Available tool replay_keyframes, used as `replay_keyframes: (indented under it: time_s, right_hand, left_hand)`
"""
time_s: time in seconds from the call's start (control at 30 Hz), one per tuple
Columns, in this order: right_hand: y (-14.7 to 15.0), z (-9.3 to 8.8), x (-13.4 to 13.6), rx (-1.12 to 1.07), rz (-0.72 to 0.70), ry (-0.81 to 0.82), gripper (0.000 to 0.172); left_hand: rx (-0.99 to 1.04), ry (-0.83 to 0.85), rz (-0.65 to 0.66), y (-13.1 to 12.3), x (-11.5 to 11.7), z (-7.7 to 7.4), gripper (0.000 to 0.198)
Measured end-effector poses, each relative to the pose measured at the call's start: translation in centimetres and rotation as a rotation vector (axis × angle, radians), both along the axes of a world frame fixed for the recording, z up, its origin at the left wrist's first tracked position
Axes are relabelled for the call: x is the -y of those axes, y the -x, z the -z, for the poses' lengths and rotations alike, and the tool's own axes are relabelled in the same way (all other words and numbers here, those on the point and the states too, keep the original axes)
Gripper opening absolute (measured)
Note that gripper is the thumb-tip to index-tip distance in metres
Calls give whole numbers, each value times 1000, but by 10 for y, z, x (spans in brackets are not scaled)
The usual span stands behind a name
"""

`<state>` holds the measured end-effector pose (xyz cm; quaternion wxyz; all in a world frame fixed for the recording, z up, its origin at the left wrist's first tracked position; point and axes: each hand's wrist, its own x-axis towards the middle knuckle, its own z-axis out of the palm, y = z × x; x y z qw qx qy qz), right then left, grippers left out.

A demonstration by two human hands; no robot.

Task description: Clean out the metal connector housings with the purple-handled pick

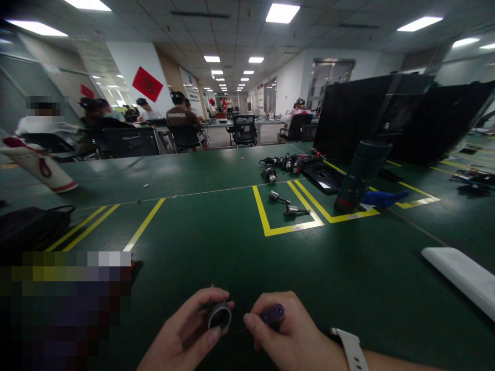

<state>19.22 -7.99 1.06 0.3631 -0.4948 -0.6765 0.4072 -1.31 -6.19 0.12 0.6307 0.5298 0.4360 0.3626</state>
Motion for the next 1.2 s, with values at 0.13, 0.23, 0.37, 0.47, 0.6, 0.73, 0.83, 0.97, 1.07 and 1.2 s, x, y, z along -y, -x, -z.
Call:
replay_keyframes:
  time_s: [0.13, 0.23, 0.37, 0.47, 0.6, 0.73, 0.83, 0.97, 1.07, 1.2]
  right_hand:
    - [-1, -8, 7, 201, -25, -265, 33]
    - [-1, -6, 11, 216, -38, -364, 32]
    - [-2, -3, 9, 80, -57, -392, 34]
    - [-5, -9, 5, -19, -89, -423, 33]
    - [-6, -11, 2, -57, -218, -579, 21]
    - [-1, -4, 2, 46, -272, -760, 14]
    - [3, -1, 3, 171, -264, -761, 13]
    - [7, 1, 4, 221, -250, -827, 21]
    - [9, 3, 4, 225, -265, -818, 31]
    - [9, 3, 7, 227, -307, -799, 39]
  left_hand:
    - [17, 43, -60, -4, 0, -7, 31]
    - [33, 60, -102, -4, -3, -9, 32]
    - [60, 50, -132, -3, -6, -9, 34]
    - [60, 39, -151, -1, -6, -7, 34]
    - [54, 23, -164, -3, -5, -7, 35]
    - [57, 13, -179, -7, -2, -7, 36]
    - [46, -1, -193, -8, -2, -9, 32]
    - [-9, -5, -168, -7, -6, -13, 28]
    - [-27, -14, -182, -7, -7, -14, 25]
    - [-47, -19, -214, -9, -5, -12, 25]
